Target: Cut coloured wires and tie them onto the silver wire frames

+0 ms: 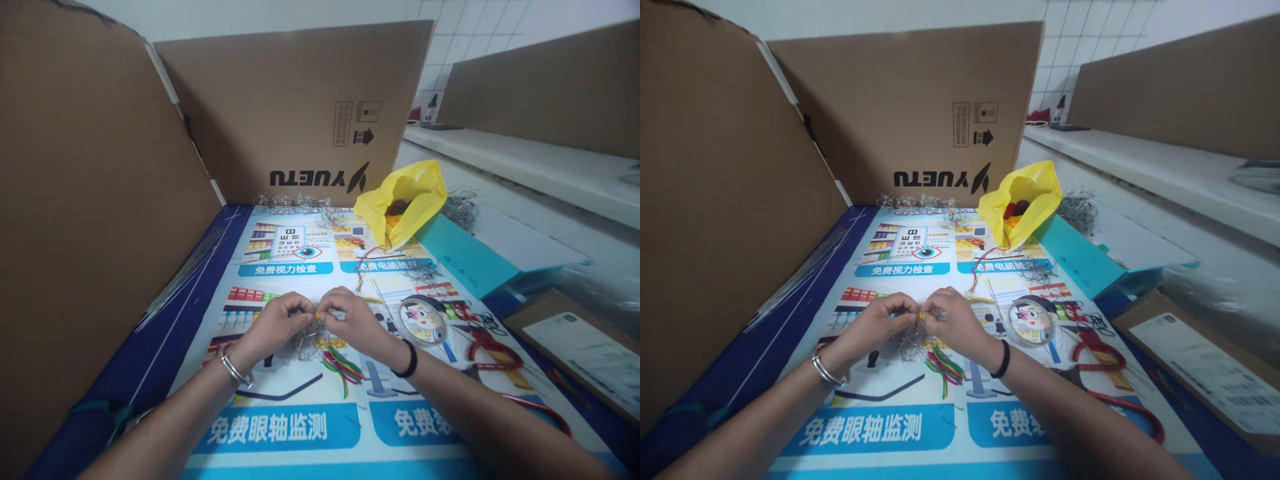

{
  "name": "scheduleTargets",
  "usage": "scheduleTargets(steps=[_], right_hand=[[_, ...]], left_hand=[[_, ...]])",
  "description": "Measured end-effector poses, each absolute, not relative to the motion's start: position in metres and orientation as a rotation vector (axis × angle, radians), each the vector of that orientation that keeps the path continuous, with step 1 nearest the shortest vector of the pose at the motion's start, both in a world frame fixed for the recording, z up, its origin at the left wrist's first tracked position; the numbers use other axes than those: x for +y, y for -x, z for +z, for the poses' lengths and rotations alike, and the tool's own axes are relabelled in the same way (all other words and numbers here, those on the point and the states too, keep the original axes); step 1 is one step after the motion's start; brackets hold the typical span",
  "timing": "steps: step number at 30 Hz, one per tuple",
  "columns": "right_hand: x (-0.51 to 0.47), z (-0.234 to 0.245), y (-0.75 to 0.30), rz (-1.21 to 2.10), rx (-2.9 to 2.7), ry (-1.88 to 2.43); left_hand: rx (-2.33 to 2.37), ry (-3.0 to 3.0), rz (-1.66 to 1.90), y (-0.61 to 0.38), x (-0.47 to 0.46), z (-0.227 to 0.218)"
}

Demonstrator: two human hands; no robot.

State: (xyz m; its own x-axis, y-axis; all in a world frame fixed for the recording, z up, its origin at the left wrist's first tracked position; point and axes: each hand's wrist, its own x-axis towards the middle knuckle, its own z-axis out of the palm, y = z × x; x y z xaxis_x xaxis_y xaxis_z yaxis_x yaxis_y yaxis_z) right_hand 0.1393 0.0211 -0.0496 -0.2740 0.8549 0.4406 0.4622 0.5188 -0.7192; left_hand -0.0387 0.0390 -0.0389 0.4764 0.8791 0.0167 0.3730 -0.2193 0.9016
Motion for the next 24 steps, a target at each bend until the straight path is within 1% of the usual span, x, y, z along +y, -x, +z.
scheduleTargets(steps=[3, 10, 17, 21, 24], right_hand=[[0.0203, -0.0511, -0.1392, 0.527, -1.937, 1.058], [0.0189, -0.0574, -0.1384, 0.254, -2.018, 1.045], [0.0166, -0.0542, -0.1402, 0.112, -2.127, 1.068], [0.0150, -0.0513, -0.1394, 0.108, -2.154, 1.092], [0.0160, -0.0504, -0.1384, 0.255, -2.106, 1.100]], left_hand=[[1.061, -1.893, 0.709, 0.0380, 0.0392, -0.0378], [1.084, -1.981, 0.749, 0.0352, 0.0374, -0.0367], [1.060, -2.041, 0.764, 0.0356, 0.0363, -0.0370], [1.032, -2.054, 0.773, 0.0347, 0.0352, -0.0351], [1.017, -2.046, 0.775, 0.0335, 0.0348, -0.0336]])
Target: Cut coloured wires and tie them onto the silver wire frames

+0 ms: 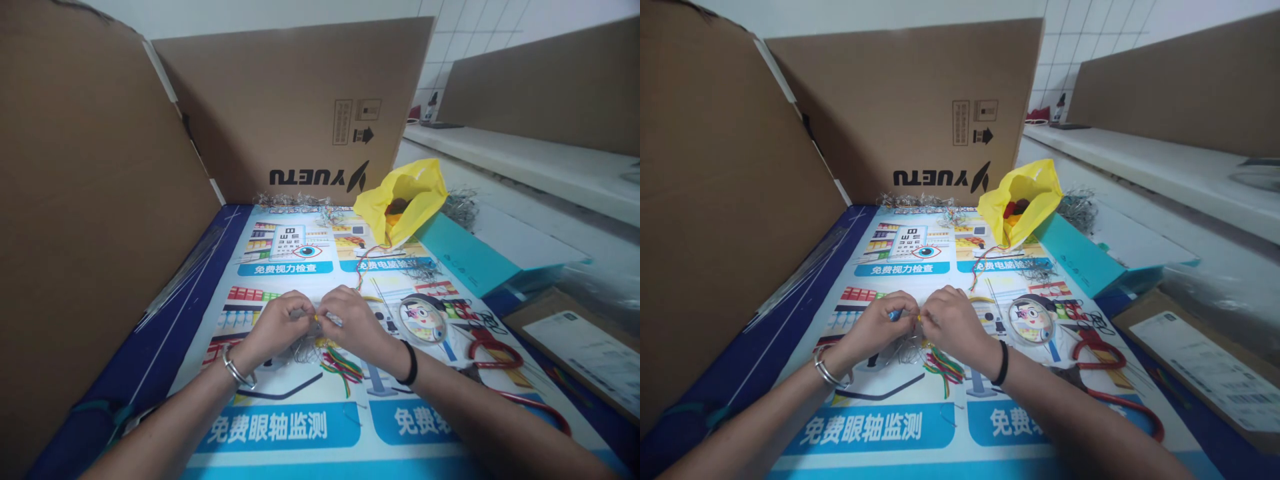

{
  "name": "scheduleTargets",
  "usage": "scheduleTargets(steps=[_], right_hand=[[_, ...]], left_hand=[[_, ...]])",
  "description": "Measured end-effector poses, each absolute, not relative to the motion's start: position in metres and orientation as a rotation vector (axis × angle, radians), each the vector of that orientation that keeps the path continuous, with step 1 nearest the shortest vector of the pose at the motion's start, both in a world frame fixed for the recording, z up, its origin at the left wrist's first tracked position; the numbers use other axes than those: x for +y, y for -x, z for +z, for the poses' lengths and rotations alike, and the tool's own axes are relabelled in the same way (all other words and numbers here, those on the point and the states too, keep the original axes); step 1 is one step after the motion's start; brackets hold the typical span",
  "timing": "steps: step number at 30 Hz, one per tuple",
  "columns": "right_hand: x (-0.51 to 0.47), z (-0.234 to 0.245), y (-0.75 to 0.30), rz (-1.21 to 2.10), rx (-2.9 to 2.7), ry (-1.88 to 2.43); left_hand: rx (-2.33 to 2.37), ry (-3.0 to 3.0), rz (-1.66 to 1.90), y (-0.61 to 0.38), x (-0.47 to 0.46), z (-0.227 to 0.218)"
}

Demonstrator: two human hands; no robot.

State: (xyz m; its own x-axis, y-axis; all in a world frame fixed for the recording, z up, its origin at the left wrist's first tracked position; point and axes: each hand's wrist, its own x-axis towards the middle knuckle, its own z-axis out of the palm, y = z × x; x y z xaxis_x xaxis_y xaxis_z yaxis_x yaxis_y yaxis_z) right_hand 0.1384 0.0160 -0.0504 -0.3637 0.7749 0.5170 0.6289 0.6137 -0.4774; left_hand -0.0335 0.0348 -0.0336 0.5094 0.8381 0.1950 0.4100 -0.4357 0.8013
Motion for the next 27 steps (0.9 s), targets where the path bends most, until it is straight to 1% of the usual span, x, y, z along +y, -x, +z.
scheduleTargets(steps=[6, 9, 12, 21, 27], right_hand=[[0.0187, -0.0481, -0.1408, 0.760, -1.895, 1.157], [0.0187, -0.0474, -0.1431, 0.895, -1.830, 1.198], [0.0188, -0.0478, -0.1438, 0.913, -1.817, 1.207], [0.0183, -0.0504, -0.1411, 0.730, -1.892, 1.174], [0.0173, -0.0491, -0.1416, 0.862, -1.819, 1.216]], left_hand=[[1.027, -1.998, 0.754, 0.0341, 0.0352, -0.0343], [1.076, -1.964, 0.724, 0.0357, 0.0358, -0.0355], [1.112, -1.947, 0.703, 0.0371, 0.0362, -0.0350], [1.068, -2.041, 0.714, 0.0327, 0.0326, -0.0308], [1.083, -2.009, 0.692, 0.0319, 0.0323, -0.0303]])
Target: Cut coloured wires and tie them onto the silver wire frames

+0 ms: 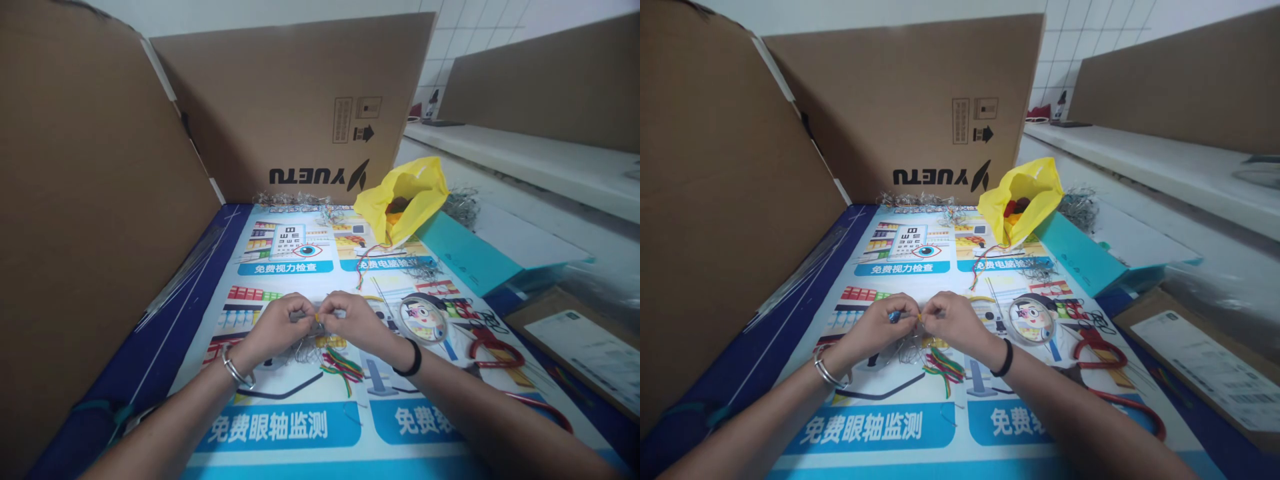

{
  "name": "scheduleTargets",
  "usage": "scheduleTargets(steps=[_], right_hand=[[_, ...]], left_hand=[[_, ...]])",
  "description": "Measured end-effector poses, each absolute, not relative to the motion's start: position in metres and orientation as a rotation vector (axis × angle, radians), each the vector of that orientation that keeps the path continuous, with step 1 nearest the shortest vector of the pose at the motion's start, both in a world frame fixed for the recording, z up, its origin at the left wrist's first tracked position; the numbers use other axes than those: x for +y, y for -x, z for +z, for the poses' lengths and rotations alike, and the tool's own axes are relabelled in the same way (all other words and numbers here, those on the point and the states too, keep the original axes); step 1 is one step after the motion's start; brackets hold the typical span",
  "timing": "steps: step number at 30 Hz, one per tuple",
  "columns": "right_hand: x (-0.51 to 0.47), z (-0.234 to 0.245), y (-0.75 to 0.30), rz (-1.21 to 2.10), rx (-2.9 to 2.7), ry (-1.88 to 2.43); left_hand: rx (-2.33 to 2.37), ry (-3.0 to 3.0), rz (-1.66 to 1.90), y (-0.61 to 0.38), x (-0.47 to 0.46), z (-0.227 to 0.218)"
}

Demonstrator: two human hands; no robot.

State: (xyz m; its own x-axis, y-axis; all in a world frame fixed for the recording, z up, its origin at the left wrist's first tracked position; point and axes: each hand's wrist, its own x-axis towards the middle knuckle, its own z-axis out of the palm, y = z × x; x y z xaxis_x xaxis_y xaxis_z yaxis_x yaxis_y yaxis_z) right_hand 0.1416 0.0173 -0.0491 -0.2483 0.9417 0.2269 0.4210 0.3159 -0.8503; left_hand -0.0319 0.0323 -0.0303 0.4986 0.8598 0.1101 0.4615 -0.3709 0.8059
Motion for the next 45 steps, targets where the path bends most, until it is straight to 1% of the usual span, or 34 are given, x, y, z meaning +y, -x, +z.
scheduleTargets(steps=[6, 13, 22, 29, 38, 41, 45], right_hand=[[0.0183, -0.0463, -0.1409, 1.094, -1.684, 1.276], [0.0188, -0.0480, -0.1406, 1.039, -1.720, 1.264], [0.0189, -0.0522, -0.1409, 0.789, -1.876, 1.210], [0.0189, -0.0445, -0.1424, 0.586, -2.014, 1.157], [0.0121, -0.0468, -0.1410, 0.023, -2.141, 1.048], [0.0130, -0.0486, -0.1406, -0.011, -2.141, 1.039], [0.0149, -0.0480, -0.1414, 0.079, -2.090, 1.061]], left_hand=[[1.058, -2.000, 0.699, 0.0341, 0.0338, -0.0327], [1.094, -2.050, 0.717, 0.0313, 0.0326, -0.0337], [1.069, -2.069, 0.736, 0.0322, 0.0322, -0.0348], [1.051, -2.057, 0.728, 0.0322, 0.0319, -0.0342], [1.081, -2.088, 0.709, 0.0308, 0.0312, -0.0330], [1.076, -2.083, 0.698, 0.0301, 0.0308, -0.0319], [1.064, -2.084, 0.698, 0.0297, 0.0307, -0.0312]])
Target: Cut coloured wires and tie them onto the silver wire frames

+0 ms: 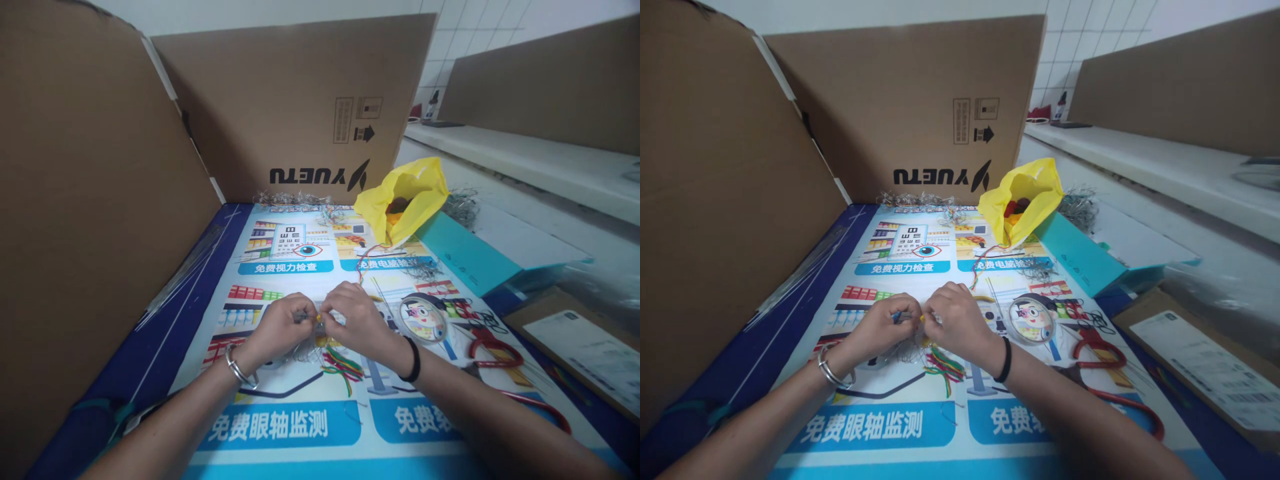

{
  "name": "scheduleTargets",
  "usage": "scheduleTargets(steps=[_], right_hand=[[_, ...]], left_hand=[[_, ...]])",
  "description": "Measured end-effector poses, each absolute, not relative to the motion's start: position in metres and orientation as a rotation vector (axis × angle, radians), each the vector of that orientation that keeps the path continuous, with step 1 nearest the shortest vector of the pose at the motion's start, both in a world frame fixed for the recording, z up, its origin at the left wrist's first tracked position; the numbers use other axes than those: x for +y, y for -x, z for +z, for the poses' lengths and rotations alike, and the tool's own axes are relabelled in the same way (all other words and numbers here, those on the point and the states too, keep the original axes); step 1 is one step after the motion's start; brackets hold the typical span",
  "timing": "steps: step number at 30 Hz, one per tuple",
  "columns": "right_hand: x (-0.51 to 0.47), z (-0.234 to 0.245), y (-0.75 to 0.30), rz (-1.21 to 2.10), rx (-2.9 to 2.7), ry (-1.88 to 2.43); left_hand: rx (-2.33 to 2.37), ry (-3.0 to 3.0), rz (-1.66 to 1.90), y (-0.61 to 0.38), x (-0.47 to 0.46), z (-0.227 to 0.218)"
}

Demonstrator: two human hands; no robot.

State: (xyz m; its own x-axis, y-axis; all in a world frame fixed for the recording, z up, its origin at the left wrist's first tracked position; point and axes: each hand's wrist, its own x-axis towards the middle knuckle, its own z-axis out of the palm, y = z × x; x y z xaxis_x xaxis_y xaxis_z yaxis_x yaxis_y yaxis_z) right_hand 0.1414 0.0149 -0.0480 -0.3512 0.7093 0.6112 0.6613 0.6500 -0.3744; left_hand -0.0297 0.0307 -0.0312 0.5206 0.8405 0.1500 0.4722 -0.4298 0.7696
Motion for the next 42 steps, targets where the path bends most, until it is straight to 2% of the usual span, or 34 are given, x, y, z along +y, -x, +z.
scheduleTargets(steps=[13, 24, 28, 34, 42], right_hand=[[0.013, -0.050, -0.146, 0.291, -2.108, 1.052], [0.012, -0.051, -0.145, 0.268, -2.192, 0.976], [0.014, -0.039, -0.149, 0.159, -2.136, 1.066], [0.008, -0.008, -0.166, -0.017, -2.161, 1.164], [-0.049, 0.036, -0.228, -0.217, -2.041, 1.488]], left_hand=[[1.210, -2.088, 0.800, 0.031, 0.035, -0.041], [1.258, -2.251, 1.038, 0.041, 0.045, -0.035], [1.263, -2.267, 1.011, 0.045, 0.044, -0.030], [1.519, -2.100, 0.895, 0.053, 0.053, -0.036], [1.692, -2.080, 0.929, 0.063, 0.064, -0.039]])
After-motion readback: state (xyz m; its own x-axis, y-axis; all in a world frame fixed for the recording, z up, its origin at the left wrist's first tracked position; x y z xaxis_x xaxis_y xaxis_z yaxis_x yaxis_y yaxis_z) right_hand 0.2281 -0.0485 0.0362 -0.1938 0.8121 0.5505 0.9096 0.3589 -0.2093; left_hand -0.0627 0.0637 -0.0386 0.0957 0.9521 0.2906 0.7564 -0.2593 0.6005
